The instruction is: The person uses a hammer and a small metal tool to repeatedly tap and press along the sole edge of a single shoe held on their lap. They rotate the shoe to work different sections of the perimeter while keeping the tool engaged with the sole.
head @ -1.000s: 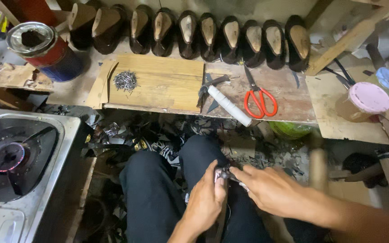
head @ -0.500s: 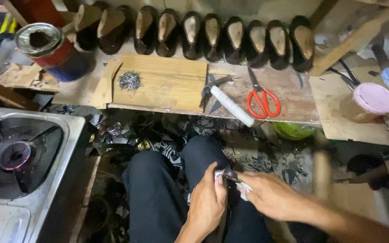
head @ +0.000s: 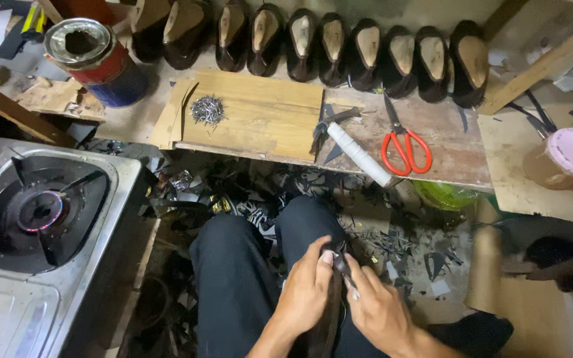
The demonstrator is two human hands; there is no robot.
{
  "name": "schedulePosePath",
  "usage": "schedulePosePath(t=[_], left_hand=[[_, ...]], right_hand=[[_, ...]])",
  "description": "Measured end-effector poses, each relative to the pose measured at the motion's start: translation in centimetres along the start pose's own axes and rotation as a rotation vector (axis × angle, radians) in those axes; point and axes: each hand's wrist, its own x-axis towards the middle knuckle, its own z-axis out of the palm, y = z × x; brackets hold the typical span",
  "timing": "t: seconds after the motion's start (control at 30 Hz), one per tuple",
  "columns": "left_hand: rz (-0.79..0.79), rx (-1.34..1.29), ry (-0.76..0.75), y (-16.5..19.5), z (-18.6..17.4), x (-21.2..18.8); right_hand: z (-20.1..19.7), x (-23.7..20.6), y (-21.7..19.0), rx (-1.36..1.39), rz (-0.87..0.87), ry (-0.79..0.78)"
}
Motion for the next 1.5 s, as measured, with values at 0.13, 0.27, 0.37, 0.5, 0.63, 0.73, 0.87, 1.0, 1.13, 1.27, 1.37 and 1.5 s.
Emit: schedulePosePath(t=[0.13, 0.27, 0.37, 0.5, 0.63, 0.73, 0.87, 1.0, 1.13, 1.27, 1.37, 1.5], left_hand=[[0.124, 0.095, 0.157, 1.2, 0.8, -0.6], [0.143, 0.173, 0.172, 1.7, 1.2, -1.3], [0.048, 0.158, 0.145, 1.9, 1.4, -1.5], [0.107, -0.017, 0.074, 1.5, 0.0, -1.6], [0.105, -0.116, 0.012, 0.8, -1.3, -1.4], [0.081, -0.004, 0.104, 0.9, -0.6, -2.1], [0.145, 0.089, 0.181, 0.9, 0.2, -3.1], [0.203, 0.111, 0.158, 0.9, 0.7, -3.7], [0.333, 0.134, 0.114, 0.7, 1.0, -4.2], [0.412, 0.142, 0.105, 0.5, 0.9, -4.9], [0.422, 0.139, 0.109, 0.4, 0.4, -5.2], [0.395, 0.104, 0.069, 0.8, -0.5, -5.0]], right_hand=[[-1.3, 0.4, -0.6, 0.067, -0.042, -0.021], [-6.4, 1.8, -0.3, 0.061, -0.141, -0.256], [-7.8, 1.9, -0.3, -0.025, -0.149, -0.394], [-4.5, 0.5, -1.4, -0.104, 0.01, -0.296], [-1.0, -0.5, -2.2, 0.047, -0.039, -0.05], [-1.7, -1.0, -2.2, 0.2, 0.013, -0.059], [-5.4, 0.0, -1.9, 0.306, 0.259, -0.459], [-9.4, 2.2, -2.4, 0.246, 0.192, -0.728], [-12.9, 3.7, -3.5, 0.134, 0.088, -0.828], [-13.7, 3.4, -4.8, 0.113, 0.103, -0.872], [-11.9, 2.1, -5.4, 0.089, -0.056, -0.599], [-9.5, 0.7, -4.9, 0.166, 0.06, -0.451]])
